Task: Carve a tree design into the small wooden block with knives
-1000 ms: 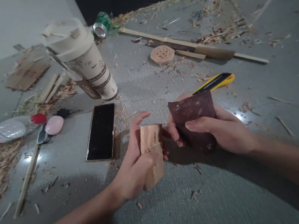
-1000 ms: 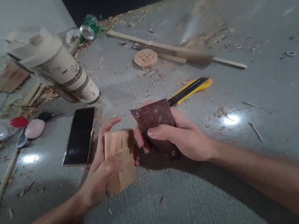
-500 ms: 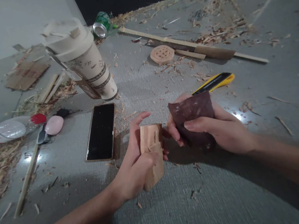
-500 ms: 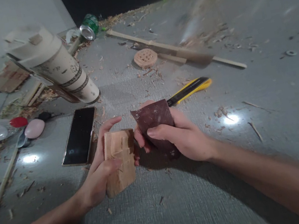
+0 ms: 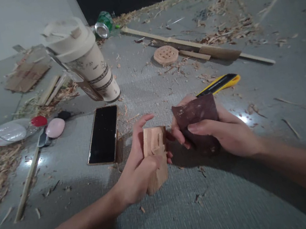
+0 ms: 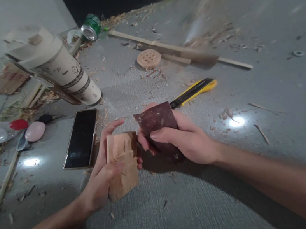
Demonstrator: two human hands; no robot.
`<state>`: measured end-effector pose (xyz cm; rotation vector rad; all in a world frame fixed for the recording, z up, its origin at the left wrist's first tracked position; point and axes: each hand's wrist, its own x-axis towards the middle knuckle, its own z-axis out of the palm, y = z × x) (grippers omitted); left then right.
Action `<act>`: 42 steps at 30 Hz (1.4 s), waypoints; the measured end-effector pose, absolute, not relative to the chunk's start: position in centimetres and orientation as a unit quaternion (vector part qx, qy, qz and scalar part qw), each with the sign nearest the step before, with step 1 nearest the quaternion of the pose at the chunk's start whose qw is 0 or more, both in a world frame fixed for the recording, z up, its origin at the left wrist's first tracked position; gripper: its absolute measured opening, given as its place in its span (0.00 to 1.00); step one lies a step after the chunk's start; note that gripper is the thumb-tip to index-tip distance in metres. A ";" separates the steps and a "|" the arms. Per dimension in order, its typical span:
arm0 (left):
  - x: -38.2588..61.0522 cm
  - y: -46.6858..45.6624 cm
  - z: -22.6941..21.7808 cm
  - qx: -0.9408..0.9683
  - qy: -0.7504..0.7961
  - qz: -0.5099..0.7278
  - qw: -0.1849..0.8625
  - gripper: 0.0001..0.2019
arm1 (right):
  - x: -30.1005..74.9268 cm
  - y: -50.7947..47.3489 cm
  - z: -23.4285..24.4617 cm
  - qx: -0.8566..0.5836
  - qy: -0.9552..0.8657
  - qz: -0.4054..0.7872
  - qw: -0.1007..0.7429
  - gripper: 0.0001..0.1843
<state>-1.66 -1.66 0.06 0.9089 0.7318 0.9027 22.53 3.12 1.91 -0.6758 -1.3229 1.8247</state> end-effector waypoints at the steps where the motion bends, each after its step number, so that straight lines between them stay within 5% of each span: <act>1: -1.7 -1.6 0.0 0.415 0.333 0.413 0.739 0.42 | 22.5 3.1 1.9 -0.266 -0.519 0.716 0.385 0.06; 42: -1.2 -1.4 0.9 0.422 0.371 0.399 0.725 0.43 | 22.8 3.4 1.8 -0.293 -0.573 0.669 0.372 0.10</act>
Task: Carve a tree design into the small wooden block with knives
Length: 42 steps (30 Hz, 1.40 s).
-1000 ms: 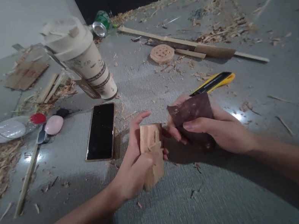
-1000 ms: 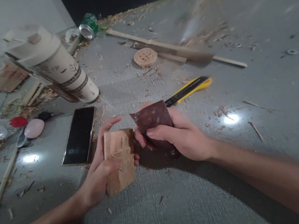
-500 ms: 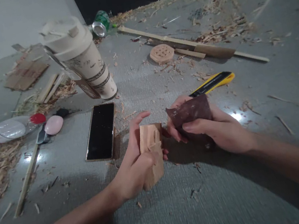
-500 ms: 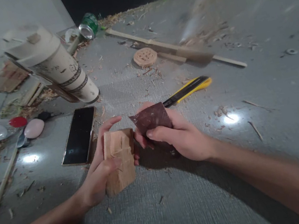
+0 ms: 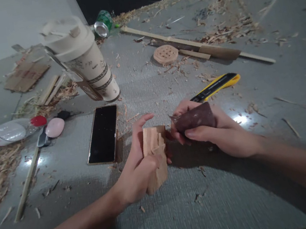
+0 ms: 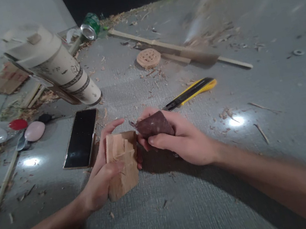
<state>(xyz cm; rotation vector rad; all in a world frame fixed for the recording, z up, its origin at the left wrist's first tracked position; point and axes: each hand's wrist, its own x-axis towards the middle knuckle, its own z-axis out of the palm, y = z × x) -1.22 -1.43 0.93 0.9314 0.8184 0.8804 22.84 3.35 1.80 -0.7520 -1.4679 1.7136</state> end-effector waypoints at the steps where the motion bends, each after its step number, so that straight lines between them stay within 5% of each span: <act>1: -1.2 -1.4 0.9 0.426 0.366 0.404 0.722 0.43 | 22.9 3.4 1.8 -0.295 -0.578 0.664 0.372 0.10; 19: -1.2 -1.4 1.0 0.426 0.369 0.396 0.725 0.43 | 22.7 3.5 2.4 -0.356 -0.631 0.583 0.369 0.03; 26: -1.3 -1.4 0.8 0.438 0.360 0.409 0.715 0.40 | 22.7 3.6 2.3 -0.357 -0.645 0.565 0.371 0.07; 34: -1.6 -1.6 0.5 0.449 0.369 0.408 0.704 0.32 | 22.8 3.7 2.5 -0.342 -0.658 0.571 0.353 0.22; 42: -1.6 -1.6 0.7 0.419 0.392 0.397 0.716 0.28 | 22.9 3.8 2.4 -0.351 -0.681 0.539 0.351 0.12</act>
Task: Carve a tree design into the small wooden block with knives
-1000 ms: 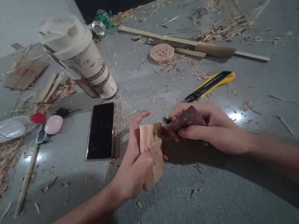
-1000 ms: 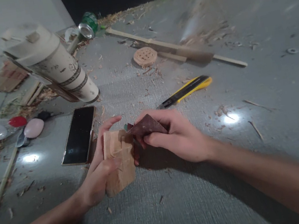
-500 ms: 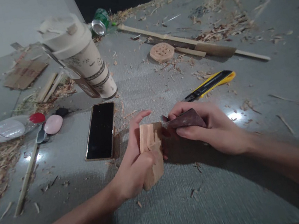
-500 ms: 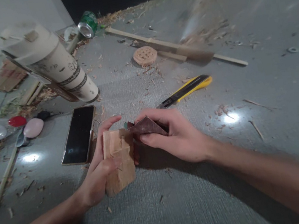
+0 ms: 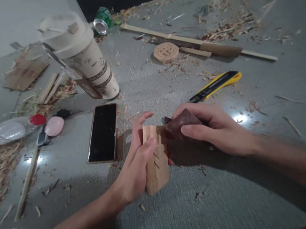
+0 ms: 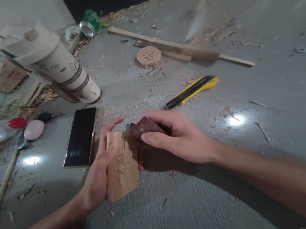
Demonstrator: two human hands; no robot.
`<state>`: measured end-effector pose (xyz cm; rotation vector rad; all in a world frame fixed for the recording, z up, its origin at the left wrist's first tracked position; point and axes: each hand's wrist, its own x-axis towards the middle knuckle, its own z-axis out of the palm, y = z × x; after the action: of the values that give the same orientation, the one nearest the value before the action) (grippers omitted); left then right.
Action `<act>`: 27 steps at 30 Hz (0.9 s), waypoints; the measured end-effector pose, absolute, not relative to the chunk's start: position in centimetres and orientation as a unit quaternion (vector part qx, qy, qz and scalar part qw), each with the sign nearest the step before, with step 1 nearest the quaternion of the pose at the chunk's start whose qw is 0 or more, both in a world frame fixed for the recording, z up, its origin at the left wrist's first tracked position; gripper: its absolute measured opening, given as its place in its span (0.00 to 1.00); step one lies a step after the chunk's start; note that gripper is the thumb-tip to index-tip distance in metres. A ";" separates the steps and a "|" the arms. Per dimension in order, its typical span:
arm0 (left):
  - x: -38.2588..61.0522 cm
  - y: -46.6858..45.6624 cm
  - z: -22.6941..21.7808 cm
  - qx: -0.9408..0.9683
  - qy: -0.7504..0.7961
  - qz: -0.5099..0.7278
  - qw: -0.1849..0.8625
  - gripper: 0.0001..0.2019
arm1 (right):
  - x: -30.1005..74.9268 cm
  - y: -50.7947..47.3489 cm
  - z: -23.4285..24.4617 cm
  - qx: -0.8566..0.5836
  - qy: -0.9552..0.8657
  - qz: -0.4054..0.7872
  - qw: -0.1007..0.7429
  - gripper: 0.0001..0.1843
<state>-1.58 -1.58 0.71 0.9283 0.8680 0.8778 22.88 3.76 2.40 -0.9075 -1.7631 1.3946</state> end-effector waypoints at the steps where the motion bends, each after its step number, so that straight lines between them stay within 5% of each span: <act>1: -1.5 -1.5 0.9 0.416 0.392 0.397 0.718 0.28 | 22.8 3.7 2.4 -0.355 -0.674 0.545 0.350 0.11; 16: -1.4 0.1 2.7 0.309 0.384 0.321 0.809 0.36 | 23.3 3.3 2.5 -0.353 -0.708 0.506 0.344 0.11; 21: -1.5 0.2 3.2 0.289 0.420 0.261 0.819 0.29 | 22.8 3.2 2.6 -0.324 -0.656 0.588 0.346 0.10; 27: -1.9 0.1 3.0 0.224 0.443 0.217 0.841 0.36 | 22.5 3.0 2.2 -0.291 -0.566 0.703 0.317 0.16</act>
<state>-1.92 0.09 3.00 0.4723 0.9354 0.4582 22.48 3.04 2.22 -0.7665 -1.4895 1.8509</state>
